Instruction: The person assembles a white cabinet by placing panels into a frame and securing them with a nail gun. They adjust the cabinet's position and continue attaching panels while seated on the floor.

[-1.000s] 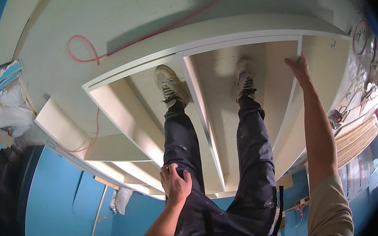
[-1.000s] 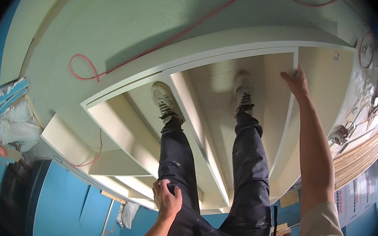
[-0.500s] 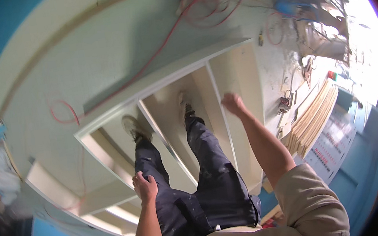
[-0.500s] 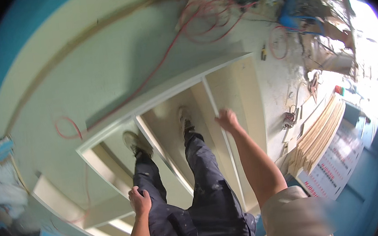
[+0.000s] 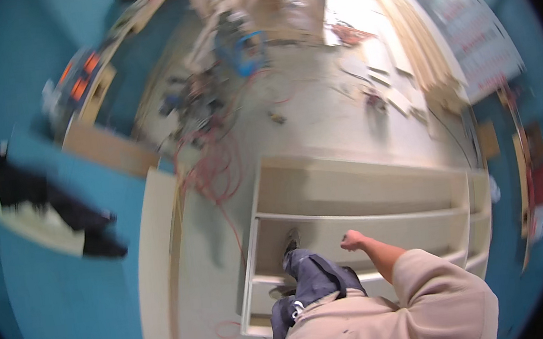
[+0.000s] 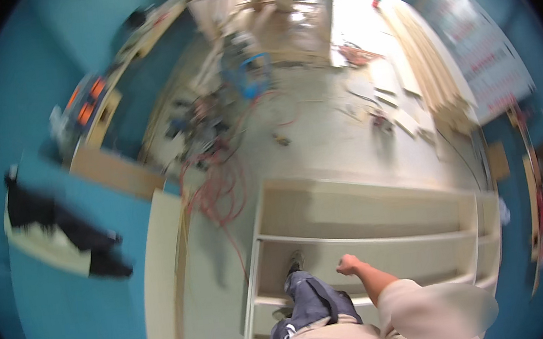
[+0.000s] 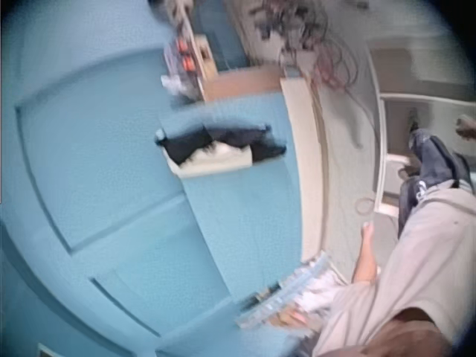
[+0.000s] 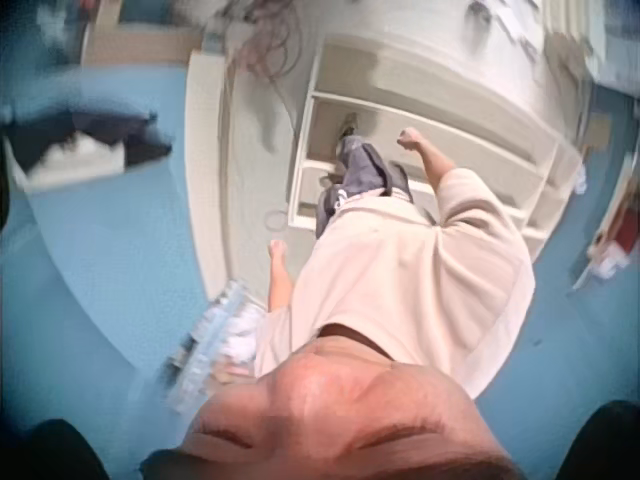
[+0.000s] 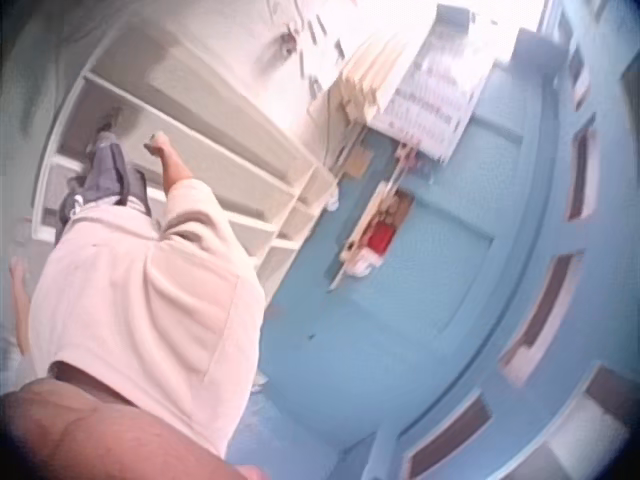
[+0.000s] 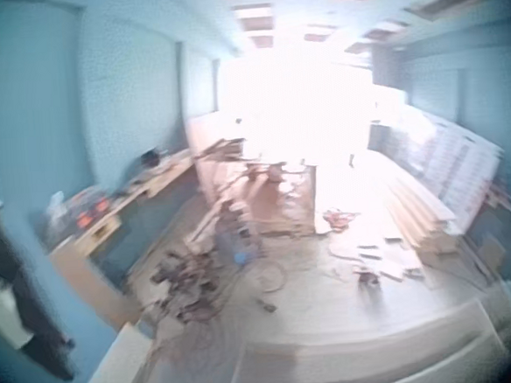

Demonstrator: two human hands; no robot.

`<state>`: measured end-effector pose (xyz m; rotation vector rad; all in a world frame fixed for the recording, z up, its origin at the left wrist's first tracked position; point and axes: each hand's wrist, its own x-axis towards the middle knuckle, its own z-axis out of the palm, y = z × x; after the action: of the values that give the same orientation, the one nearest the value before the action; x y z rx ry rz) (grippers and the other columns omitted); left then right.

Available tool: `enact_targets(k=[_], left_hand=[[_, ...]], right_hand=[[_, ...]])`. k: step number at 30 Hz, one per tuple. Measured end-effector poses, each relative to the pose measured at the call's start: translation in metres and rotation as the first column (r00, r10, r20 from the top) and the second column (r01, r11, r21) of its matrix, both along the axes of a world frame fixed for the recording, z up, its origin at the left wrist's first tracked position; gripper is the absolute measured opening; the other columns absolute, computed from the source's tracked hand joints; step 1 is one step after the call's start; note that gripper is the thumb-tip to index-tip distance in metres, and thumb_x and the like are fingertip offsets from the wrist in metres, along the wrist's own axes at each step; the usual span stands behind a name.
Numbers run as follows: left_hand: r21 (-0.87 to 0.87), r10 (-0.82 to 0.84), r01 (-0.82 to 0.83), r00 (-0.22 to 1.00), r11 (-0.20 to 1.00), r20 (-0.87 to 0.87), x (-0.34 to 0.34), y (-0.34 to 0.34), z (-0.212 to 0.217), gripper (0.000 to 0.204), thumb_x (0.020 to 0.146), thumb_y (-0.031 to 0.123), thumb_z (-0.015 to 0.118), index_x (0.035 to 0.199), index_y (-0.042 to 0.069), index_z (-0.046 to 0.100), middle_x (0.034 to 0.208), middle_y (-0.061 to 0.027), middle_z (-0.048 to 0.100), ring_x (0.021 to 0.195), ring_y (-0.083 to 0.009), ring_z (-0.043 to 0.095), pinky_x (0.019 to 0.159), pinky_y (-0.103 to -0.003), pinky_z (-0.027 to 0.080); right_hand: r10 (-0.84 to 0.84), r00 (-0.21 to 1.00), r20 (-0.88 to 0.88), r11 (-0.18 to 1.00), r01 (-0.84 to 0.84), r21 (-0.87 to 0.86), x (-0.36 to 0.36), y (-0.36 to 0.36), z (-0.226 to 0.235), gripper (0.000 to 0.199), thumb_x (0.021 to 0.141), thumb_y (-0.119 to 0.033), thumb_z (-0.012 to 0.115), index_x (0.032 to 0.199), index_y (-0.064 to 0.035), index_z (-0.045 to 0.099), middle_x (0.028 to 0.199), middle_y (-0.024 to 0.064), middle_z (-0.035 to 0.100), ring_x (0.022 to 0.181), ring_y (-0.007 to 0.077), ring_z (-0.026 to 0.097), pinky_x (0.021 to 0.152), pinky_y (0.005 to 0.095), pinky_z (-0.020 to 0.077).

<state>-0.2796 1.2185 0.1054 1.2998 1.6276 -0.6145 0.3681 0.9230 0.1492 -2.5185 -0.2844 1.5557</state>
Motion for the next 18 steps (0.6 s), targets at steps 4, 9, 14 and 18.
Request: enact_targets(k=[4, 9, 14, 18], left_hand=[[0.105, 0.133, -0.136, 0.99, 0.985, 0.039, 0.091, 0.049, 0.038, 0.02, 0.081, 0.018, 0.059, 0.087, -0.001, 0.064, 0.079, -0.016, 0.067, 0.062, -0.0245, 0.064, 0.053, -0.039, 0.05], [0.19, -0.079, 0.024, 0.954, 0.982, 0.289, 0.255, 0.143, 0.042, 0.018, 0.082, 0.017, 0.061, 0.085, 0.0, 0.064, 0.08, -0.0137, 0.068, 0.062, -0.0215, 0.065, 0.053, -0.038, 0.05], [0.537, -0.729, 0.514, 0.594, 0.67, 0.34, 0.488, 0.17, 0.113, 0.016, 0.084, 0.016, 0.062, 0.085, 0.0, 0.062, 0.075, -0.0097, 0.066, 0.069, -0.0179, 0.063, 0.066, -0.032, 0.052], [0.378, -0.783, 0.692, 0.478, 0.615, 0.398, 0.621, 0.149, 0.207, 0.023, 0.085, 0.015, 0.063, 0.099, -0.003, 0.063, 0.086, -0.0114, 0.068, 0.079, -0.0185, 0.064, 0.072, -0.033, 0.052]], right_hand=[[-0.234, 0.971, -0.051, 0.968, 0.237, 0.081, 0.024, -0.001, -0.006, 0.025, 0.077, -0.025, 0.061, 0.081, -0.0037, 0.074, 0.072, 0.0103, 0.071, 0.062, 0.0196, 0.067, 0.059, 0.0329, 0.0557], [-0.549, 0.834, -0.047, 0.789, 0.537, 0.298, 0.035, -0.009, 0.024, 0.024, 0.077, -0.024, 0.062, 0.073, -0.0028, 0.071, 0.068, 0.0115, 0.069, 0.06, 0.021, 0.067, 0.058, 0.0346, 0.0557], [-0.871, 0.47, -0.143, 0.381, 0.83, 0.408, 0.024, -0.07, 0.009, 0.021, 0.079, -0.02, 0.063, 0.074, -0.0014, 0.07, 0.066, 0.011, 0.069, 0.054, 0.018, 0.064, 0.053, 0.0336, 0.0539], [-0.978, 0.169, -0.121, 0.129, 0.95, 0.285, -0.046, -0.123, -0.036, 0.019, 0.08, -0.016, 0.062, 0.067, -0.002, 0.066, 0.063, 0.0121, 0.068, 0.053, 0.0168, 0.064, 0.049, 0.0348, 0.0525]])
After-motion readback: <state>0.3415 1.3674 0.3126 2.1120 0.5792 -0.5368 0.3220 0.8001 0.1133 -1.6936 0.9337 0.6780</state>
